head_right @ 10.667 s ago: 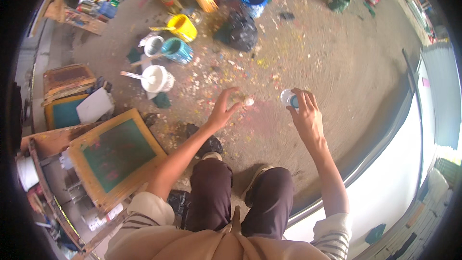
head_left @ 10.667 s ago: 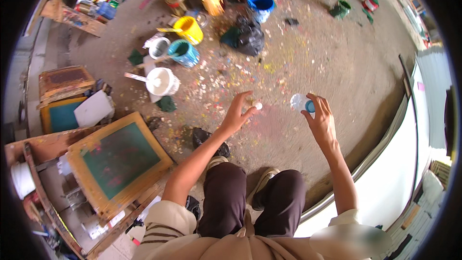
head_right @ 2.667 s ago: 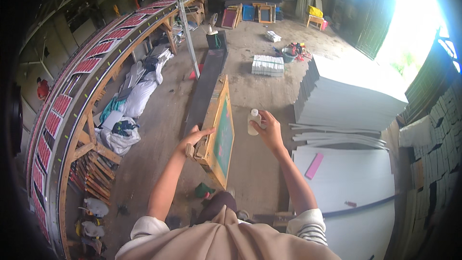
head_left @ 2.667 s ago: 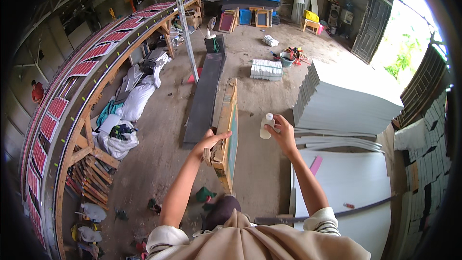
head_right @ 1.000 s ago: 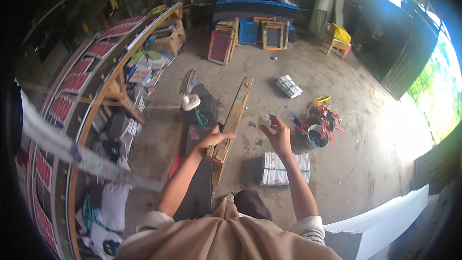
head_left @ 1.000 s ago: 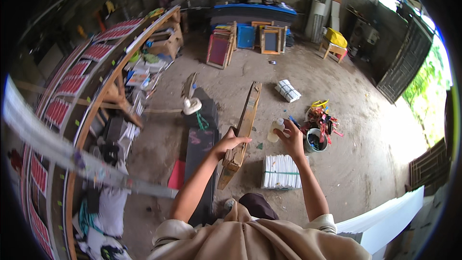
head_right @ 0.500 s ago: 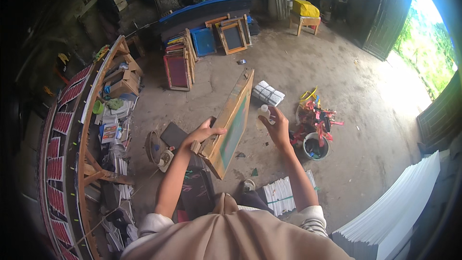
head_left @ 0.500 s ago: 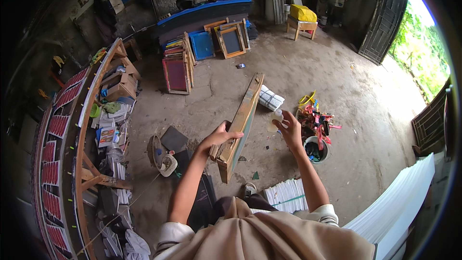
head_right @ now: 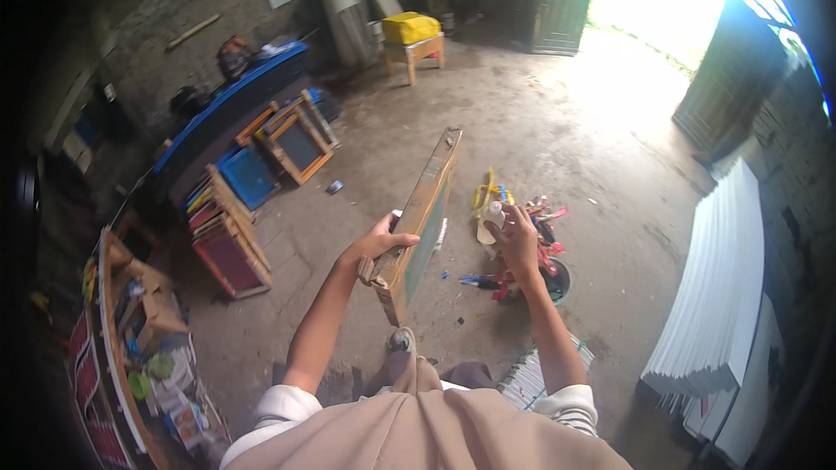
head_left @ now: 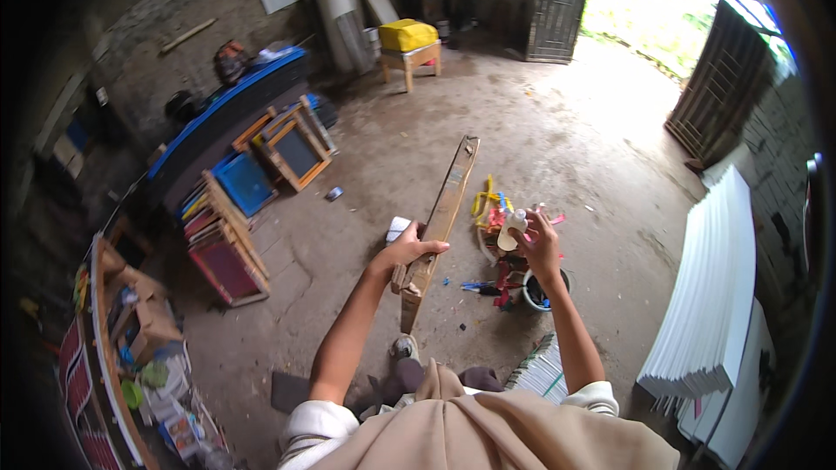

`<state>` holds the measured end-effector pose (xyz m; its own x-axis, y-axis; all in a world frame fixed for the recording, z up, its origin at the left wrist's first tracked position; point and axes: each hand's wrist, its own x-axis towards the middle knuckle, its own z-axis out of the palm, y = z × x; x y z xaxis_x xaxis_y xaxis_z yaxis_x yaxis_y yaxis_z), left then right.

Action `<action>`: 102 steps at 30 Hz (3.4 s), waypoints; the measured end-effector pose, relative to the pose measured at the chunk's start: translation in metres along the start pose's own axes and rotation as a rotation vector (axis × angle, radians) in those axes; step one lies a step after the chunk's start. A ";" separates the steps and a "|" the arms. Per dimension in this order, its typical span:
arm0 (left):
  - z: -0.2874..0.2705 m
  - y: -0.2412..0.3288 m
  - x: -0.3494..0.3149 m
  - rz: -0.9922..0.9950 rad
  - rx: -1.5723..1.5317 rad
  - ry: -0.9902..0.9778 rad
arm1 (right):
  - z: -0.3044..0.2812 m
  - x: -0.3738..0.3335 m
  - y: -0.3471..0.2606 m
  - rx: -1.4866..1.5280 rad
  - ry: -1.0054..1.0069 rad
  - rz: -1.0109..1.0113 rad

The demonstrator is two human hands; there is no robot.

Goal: The person pours liquid from one bottle into another, then picks up a wooden frame with a green screen. They place the frame on the floor and peel off strips of tape from its edges by hand.

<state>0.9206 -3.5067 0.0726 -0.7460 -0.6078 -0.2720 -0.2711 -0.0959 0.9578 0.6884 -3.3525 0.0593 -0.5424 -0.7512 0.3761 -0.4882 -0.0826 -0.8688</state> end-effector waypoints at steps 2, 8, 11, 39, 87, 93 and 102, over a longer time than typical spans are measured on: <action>0.000 0.019 0.043 -0.027 0.075 -0.101 | -0.011 0.007 0.014 -0.067 0.106 0.097; 0.008 0.058 0.150 -0.057 0.275 -0.406 | -0.030 0.006 0.034 -0.136 0.388 0.249; 0.019 0.062 0.197 -0.061 0.318 -0.554 | -0.039 0.007 0.048 -0.116 0.573 0.320; 0.184 -0.046 0.324 0.052 0.620 -1.611 | 0.049 -0.124 0.018 -0.757 1.384 0.849; 0.221 -0.365 0.248 0.343 1.210 -1.008 | 0.077 -0.298 0.234 -0.560 1.289 1.109; 0.291 -0.356 0.216 0.655 1.178 -1.017 | 0.031 -0.304 0.242 -0.597 1.254 1.035; 0.402 -0.360 0.164 0.619 1.117 -0.689 | -0.036 -0.416 0.353 -0.583 1.009 1.150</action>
<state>0.6516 -3.2554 -0.3547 -0.9686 0.2000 -0.1477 0.1136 0.8845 0.4526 0.7173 -3.0457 -0.3923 -0.8680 0.4872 -0.0959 0.4147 0.6051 -0.6797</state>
